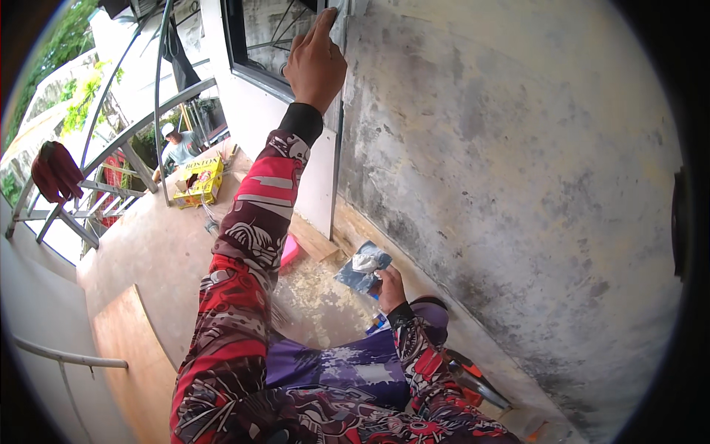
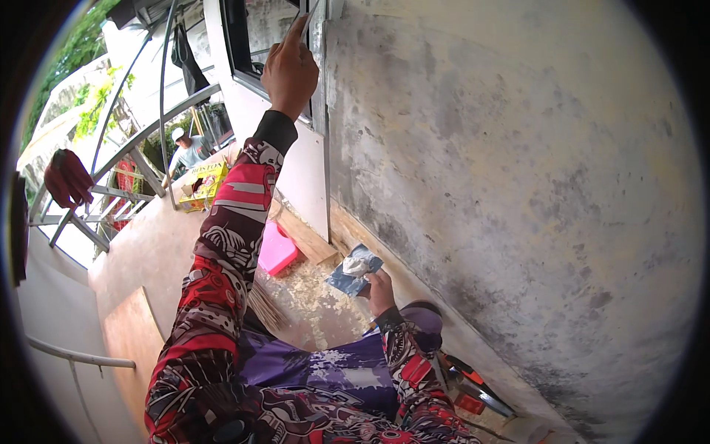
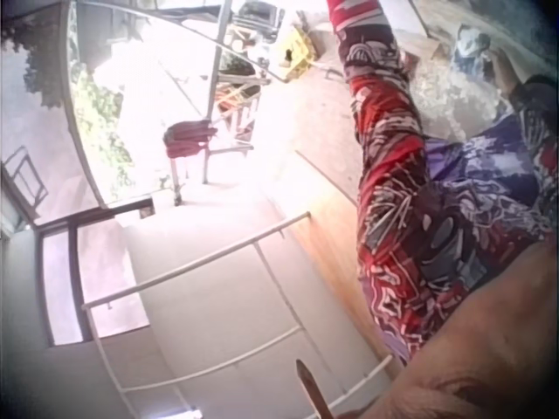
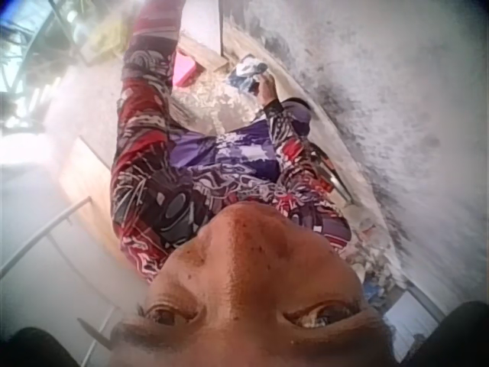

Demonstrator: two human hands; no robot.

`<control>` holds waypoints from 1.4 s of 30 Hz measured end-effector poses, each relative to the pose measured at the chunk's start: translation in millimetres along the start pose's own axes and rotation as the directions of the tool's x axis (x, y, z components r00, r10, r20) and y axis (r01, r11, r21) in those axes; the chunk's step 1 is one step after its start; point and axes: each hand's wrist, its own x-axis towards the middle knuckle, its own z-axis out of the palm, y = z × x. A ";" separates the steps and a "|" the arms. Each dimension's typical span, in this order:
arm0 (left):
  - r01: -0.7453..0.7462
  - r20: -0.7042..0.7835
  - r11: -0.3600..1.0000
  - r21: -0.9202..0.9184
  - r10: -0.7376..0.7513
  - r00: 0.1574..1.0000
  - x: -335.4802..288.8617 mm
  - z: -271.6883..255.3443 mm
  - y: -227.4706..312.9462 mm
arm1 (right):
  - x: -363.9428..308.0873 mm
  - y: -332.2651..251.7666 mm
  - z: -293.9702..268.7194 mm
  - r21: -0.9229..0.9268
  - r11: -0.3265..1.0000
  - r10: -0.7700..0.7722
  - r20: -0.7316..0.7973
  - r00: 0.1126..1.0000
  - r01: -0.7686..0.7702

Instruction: The person scoops putty onto putty knives, mixes the compound between the blades, and applies and smooths it onto the wall around a window frame using a putty knife.

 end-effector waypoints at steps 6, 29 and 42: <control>0.256 0.213 0.966 -0.019 -0.247 0.946 -6.9 1.2 9.4 | 3.9 -15.8 -12.8 0.472 0.791 0.420 0.040 0.907 -0.388; 0.320 0.183 0.947 0.008 -0.316 0.931 -63.0 -9.6 26.2 | 2.0 -8.3 10.0 0.424 0.805 0.424 0.078 0.902 -0.415; 0.291 0.244 0.957 -0.012 -0.279 0.929 -80.9 -27.7 30.1 | -7.7 0.3 17.6 0.465 0.782 0.418 0.103 0.903 -0.415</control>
